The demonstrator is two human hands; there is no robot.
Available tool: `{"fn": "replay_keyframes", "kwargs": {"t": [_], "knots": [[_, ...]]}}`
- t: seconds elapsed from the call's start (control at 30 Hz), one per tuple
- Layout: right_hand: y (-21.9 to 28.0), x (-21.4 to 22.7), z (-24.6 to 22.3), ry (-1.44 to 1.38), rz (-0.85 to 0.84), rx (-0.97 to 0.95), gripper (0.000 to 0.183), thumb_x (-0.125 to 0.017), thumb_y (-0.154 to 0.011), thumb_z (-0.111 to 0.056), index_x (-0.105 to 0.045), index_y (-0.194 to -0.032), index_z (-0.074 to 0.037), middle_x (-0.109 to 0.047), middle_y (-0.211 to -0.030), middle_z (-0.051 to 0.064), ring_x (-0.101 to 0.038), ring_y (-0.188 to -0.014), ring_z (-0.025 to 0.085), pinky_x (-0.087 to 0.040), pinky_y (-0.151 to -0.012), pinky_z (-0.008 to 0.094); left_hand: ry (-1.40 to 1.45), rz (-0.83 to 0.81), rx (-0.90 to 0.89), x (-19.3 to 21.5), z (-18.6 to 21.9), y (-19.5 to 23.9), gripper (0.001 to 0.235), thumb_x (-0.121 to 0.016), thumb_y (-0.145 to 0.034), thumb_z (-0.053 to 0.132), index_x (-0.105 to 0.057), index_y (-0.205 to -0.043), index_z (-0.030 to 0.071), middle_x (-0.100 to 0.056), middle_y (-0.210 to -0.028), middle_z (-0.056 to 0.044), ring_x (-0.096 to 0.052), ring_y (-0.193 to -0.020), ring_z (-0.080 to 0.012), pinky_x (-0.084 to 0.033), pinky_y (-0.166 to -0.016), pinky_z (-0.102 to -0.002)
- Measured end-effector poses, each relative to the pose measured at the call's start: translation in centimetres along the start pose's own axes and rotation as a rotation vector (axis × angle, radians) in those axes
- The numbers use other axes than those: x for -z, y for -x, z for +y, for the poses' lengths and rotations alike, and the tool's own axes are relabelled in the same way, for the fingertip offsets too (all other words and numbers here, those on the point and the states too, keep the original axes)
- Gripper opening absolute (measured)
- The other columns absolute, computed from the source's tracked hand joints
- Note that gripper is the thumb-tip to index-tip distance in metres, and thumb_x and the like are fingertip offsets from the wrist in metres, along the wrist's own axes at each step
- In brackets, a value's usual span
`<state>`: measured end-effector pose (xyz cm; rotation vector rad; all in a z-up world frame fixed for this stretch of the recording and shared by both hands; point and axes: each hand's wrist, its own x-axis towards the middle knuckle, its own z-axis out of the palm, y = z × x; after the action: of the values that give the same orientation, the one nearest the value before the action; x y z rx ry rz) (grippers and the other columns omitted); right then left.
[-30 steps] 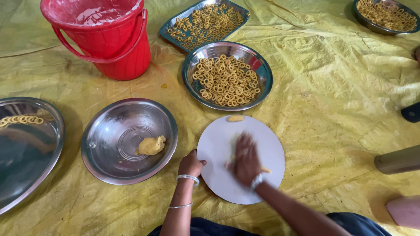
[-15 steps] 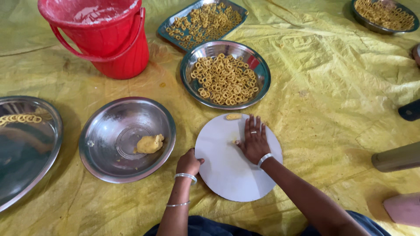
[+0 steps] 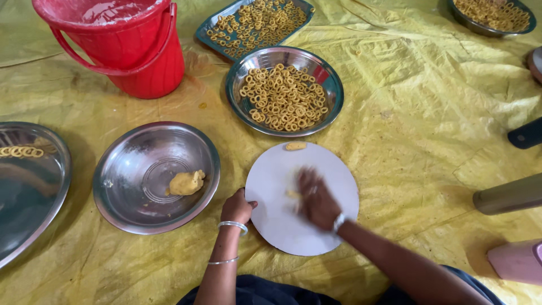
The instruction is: The person rolls small pieces of dough into thin ropes on a white board, then joins the ends to form rings. The finished rings are placed into a metal bowl. The person repeats this process with multiple pieces of dough.
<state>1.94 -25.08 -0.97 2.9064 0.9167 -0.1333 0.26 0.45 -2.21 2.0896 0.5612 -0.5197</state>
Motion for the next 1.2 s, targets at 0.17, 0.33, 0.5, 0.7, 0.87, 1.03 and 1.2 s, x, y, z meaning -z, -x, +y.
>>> {"fn": "replay_keyframes", "kwargs": {"t": [0.17,0.33,0.5,0.7,0.87,1.03,1.2], "knots": [[-1.1,1.1,1.1,-0.095,0.151,-0.002,0.104,-0.051,-0.094,-0.064,-0.013,-0.153,0.013,-0.011,-0.162,0.034,-0.009,-0.152,0.047,-0.013,-0.123,0.054,0.001,0.02,-0.063,0.7,1.1,0.7,0.04,-0.077,-0.088,0.02,-0.065,-0.124,0.006,-0.076,-0.105,-0.015,-0.077,-0.081,-0.0287,-0.062,-0.062,-0.04],[5.4,-0.2,-5.5,-0.196,-0.11,0.211,0.109,-0.056,-0.09,-0.063,-0.008,-0.156,0.011,-0.007,-0.166,0.03,-0.006,-0.155,0.042,-0.009,-0.122,0.052,-0.004,-0.026,-0.014,0.8,1.1,0.2,0.04,-0.075,-0.089,0.019,-0.064,-0.126,0.007,-0.078,-0.102,-0.016,-0.078,-0.074,-0.0326,-0.06,-0.06,-0.041],[1.8,0.3,-1.0,-0.097,-0.007,0.121,0.099,-0.05,-0.096,-0.064,-0.011,-0.158,0.003,-0.01,-0.166,0.025,-0.009,-0.154,0.04,-0.012,-0.122,0.056,0.007,0.039,-0.116,-0.2,-0.9,-0.9,0.041,-0.077,-0.087,0.019,-0.065,-0.124,0.006,-0.077,-0.103,-0.018,-0.075,-0.074,-0.0284,-0.061,-0.059,-0.04],[-1.7,1.8,2.2,0.046,0.012,-0.175,0.108,-0.047,-0.092,-0.069,-0.009,-0.156,0.01,-0.009,-0.165,0.027,-0.007,-0.154,0.044,-0.012,-0.123,0.054,0.111,0.006,0.002,0.1,-0.2,-0.6,0.041,-0.075,-0.087,0.016,-0.066,-0.125,0.006,-0.079,-0.103,-0.014,-0.077,-0.068,-0.0272,-0.06,-0.054,-0.038],[3.9,1.6,-4.5,-0.224,-0.01,0.116,0.102,-0.053,-0.095,-0.061,-0.01,-0.155,0.01,-0.007,-0.165,0.029,-0.005,-0.154,0.04,-0.007,-0.122,0.05,0.151,-0.002,-0.018,1.2,1.6,1.3,0.043,-0.075,-0.088,0.022,-0.067,-0.127,0.007,-0.08,-0.091,-0.014,-0.073,-0.056,-0.0239,-0.058,-0.049,-0.035],[5.2,2.4,-4.7,-0.323,0.004,0.072,0.1,-0.057,-0.092,-0.056,-0.012,-0.158,0.004,-0.011,-0.168,0.022,-0.007,-0.156,0.034,-0.007,-0.124,0.048,0.214,0.006,-0.053,1.5,1.2,1.2,0.049,-0.078,-0.086,0.026,-0.068,-0.129,0.007,-0.078,-0.082,-0.014,-0.07,-0.052,-0.0224,-0.056,-0.047,-0.034],[3.1,2.6,-4.1,-0.456,0.013,0.022,0.094,-0.068,-0.092,-0.043,-0.017,-0.158,-0.001,-0.024,-0.164,0.021,-0.02,-0.153,0.035,-0.017,-0.125,0.047,0.339,0.223,-0.07,-0.3,-0.5,-1.1,0.062,-0.082,-0.081,0.022,-0.059,-0.137,0.009,-0.075,-0.085,-0.011,-0.073,-0.057,-0.0234,-0.058,-0.046,-0.034]]}}
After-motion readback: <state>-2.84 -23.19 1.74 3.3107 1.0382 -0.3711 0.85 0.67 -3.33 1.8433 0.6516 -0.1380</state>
